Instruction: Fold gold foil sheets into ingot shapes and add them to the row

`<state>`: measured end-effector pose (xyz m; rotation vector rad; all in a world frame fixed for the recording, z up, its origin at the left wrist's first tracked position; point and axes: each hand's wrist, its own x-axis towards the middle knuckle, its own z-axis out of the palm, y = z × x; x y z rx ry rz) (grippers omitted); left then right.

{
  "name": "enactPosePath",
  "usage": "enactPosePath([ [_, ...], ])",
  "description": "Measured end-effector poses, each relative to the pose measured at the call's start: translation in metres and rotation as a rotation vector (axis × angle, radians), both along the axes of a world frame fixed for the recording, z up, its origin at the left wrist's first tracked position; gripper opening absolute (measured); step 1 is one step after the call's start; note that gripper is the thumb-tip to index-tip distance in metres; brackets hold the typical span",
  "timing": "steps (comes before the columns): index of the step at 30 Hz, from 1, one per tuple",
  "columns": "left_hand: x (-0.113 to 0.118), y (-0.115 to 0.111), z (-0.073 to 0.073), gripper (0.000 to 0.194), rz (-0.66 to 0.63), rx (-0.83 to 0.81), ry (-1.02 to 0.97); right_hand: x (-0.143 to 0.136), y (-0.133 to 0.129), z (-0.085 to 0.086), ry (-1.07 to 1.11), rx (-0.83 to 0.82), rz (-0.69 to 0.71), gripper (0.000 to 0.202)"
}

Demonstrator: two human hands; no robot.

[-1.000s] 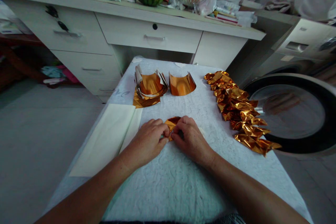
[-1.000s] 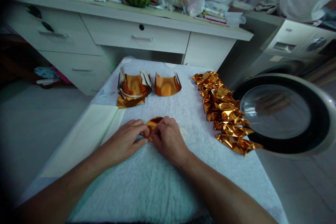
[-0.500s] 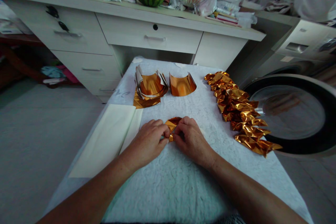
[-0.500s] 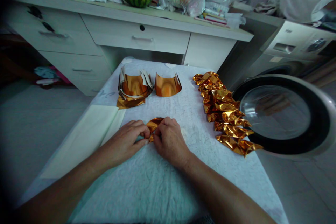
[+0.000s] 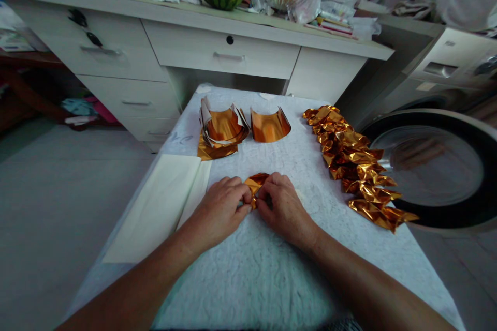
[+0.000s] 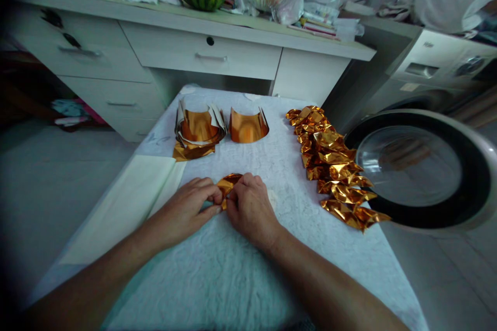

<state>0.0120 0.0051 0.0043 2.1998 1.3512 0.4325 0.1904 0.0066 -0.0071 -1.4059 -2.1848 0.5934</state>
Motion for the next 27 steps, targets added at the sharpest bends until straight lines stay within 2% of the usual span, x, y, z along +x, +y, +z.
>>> enactPosePath([
  [27,0.0017,0.0016,0.0016,0.009,0.033,-0.024,-0.016,-0.0003,-0.001,0.0017,-0.022,0.02,0.004,0.01],
])
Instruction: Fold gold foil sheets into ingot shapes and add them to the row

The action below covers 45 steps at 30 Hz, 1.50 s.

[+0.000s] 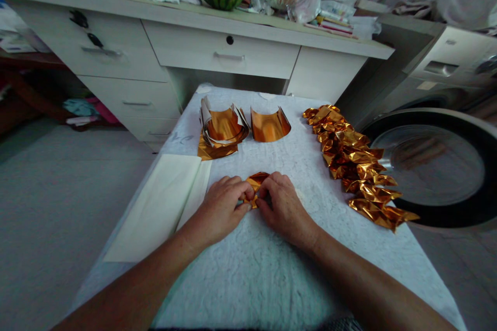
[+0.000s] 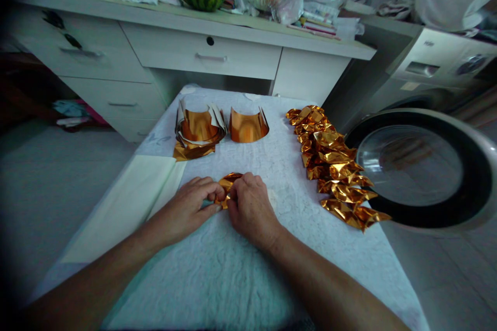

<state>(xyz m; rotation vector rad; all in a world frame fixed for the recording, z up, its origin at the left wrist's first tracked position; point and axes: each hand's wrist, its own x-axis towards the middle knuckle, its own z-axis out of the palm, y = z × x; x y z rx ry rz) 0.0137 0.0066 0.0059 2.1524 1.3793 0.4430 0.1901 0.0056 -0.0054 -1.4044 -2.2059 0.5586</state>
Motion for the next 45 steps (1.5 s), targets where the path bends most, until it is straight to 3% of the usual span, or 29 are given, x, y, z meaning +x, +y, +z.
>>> enactPosePath([
  [14,0.002,-0.002,-0.002,0.01,0.019,0.013,-0.006,0.0,-0.003,0.003,-0.108,-0.012,0.023,0.003],
  [30,0.0,-0.004,-0.001,0.013,0.014,0.007,-0.016,0.02,0.002,0.007,-0.232,-0.016,-0.057,0.026],
  [38,0.001,-0.004,-0.001,0.013,0.005,0.015,-0.019,0.035,0.014,0.01,-0.056,-0.007,0.017,0.021],
  [45,0.002,-0.005,-0.002,0.01,0.014,0.03,0.008,0.023,0.023,0.009,0.053,0.029,0.033,0.028],
])
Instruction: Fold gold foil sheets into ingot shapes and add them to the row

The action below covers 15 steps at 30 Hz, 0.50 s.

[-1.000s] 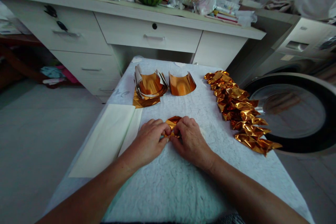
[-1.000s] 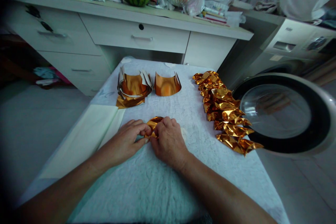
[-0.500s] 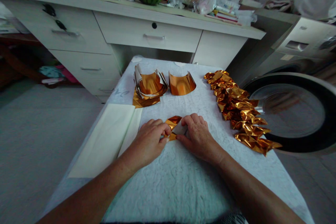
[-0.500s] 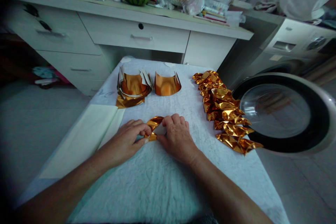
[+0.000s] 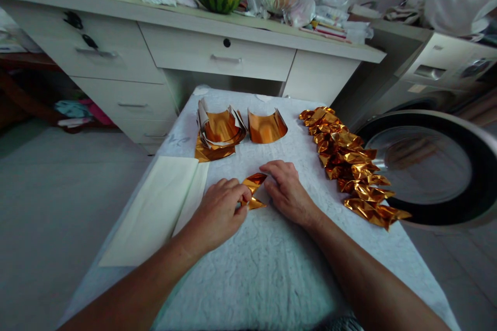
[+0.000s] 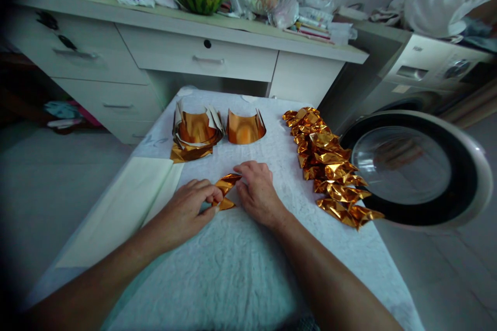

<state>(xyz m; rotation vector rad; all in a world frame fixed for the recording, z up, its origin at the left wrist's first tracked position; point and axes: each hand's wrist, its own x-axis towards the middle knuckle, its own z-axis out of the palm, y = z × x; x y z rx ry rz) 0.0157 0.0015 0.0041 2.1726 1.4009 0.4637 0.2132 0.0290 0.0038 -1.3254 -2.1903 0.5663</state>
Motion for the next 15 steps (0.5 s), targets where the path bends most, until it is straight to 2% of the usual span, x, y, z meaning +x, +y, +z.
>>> enactPosePath([
  [2,0.001,-0.001,0.0,0.007,0.004,0.005,-0.008,-0.003,0.001,-0.002,-0.008,-0.009,0.002,0.025],
  [8,0.001,0.001,-0.002,0.013,0.015,0.027,-0.014,-0.005,0.005,-0.006,-0.05,-0.021,-0.028,0.018],
  [12,-0.001,0.002,-0.007,0.007,0.106,0.107,0.021,-0.006,0.004,-0.008,-0.071,-0.032,-0.047,0.005],
  [15,-0.003,0.001,-0.011,0.024,0.203,0.192,0.091,-0.008,0.002,-0.008,-0.098,-0.03,-0.055,0.014],
])
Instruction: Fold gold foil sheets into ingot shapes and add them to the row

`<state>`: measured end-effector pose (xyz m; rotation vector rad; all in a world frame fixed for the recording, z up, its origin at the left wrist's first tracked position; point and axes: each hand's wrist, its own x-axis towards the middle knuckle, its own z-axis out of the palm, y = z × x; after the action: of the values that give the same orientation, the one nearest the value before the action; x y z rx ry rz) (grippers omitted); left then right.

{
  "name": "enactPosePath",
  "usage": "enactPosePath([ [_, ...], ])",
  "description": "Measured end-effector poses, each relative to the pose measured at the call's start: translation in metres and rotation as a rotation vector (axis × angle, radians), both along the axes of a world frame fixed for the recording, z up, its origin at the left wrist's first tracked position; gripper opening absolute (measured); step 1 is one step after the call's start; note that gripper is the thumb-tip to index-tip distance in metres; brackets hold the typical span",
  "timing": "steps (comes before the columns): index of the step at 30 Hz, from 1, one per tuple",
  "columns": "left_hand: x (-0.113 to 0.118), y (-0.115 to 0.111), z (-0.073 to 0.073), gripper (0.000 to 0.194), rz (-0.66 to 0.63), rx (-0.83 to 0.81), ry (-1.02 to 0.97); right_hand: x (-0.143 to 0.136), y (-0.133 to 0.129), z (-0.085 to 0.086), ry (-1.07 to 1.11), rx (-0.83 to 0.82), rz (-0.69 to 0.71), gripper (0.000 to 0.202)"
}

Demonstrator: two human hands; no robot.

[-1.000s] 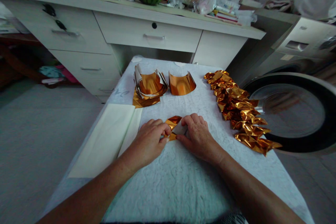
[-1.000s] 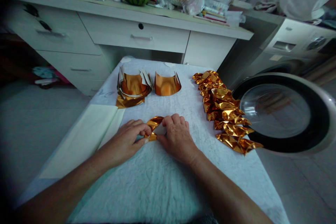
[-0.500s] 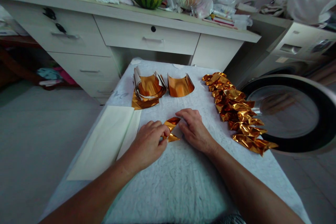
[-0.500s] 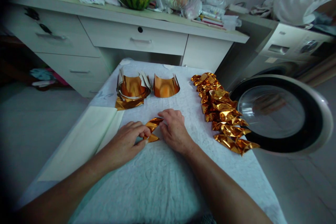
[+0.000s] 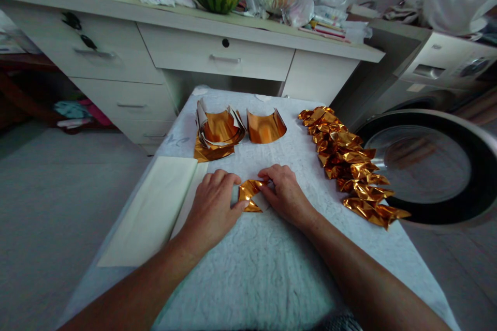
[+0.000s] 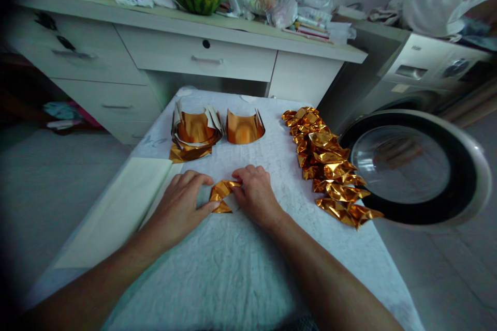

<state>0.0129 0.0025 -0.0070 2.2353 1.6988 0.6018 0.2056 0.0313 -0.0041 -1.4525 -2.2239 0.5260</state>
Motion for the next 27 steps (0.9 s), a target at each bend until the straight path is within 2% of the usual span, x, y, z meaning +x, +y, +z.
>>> enactPosePath([
  [4,-0.001,-0.001,-0.004,0.027,0.021,-0.004,0.042,-0.001,-0.002,0.003,-0.036,-0.023,0.021,0.016],
  [9,0.0,0.0,-0.002,0.022,-0.01,-0.042,-0.045,0.003,-0.002,0.006,0.034,-0.049,0.056,0.01],
  [12,0.001,0.0,0.002,0.021,-0.025,-0.086,-0.155,0.007,-0.002,0.008,0.123,-0.064,0.076,0.01],
  [18,0.001,0.001,0.004,0.034,-0.021,-0.224,-0.398,0.01,-0.003,0.008,0.307,-0.141,0.026,0.008],
  [20,-0.001,0.002,0.003,0.034,0.003,-0.201,-0.477,0.01,-0.004,0.007,0.372,-0.179,0.018,0.004],
  [23,-0.003,0.004,0.002,0.032,0.055,-0.148,-0.605,0.009,-0.006,0.005,0.462,-0.229,0.026,0.016],
  [27,-0.005,0.007,0.007,0.013,0.067,-0.079,-0.6,0.01,-0.008,0.005,0.485,-0.223,0.099,0.01],
])
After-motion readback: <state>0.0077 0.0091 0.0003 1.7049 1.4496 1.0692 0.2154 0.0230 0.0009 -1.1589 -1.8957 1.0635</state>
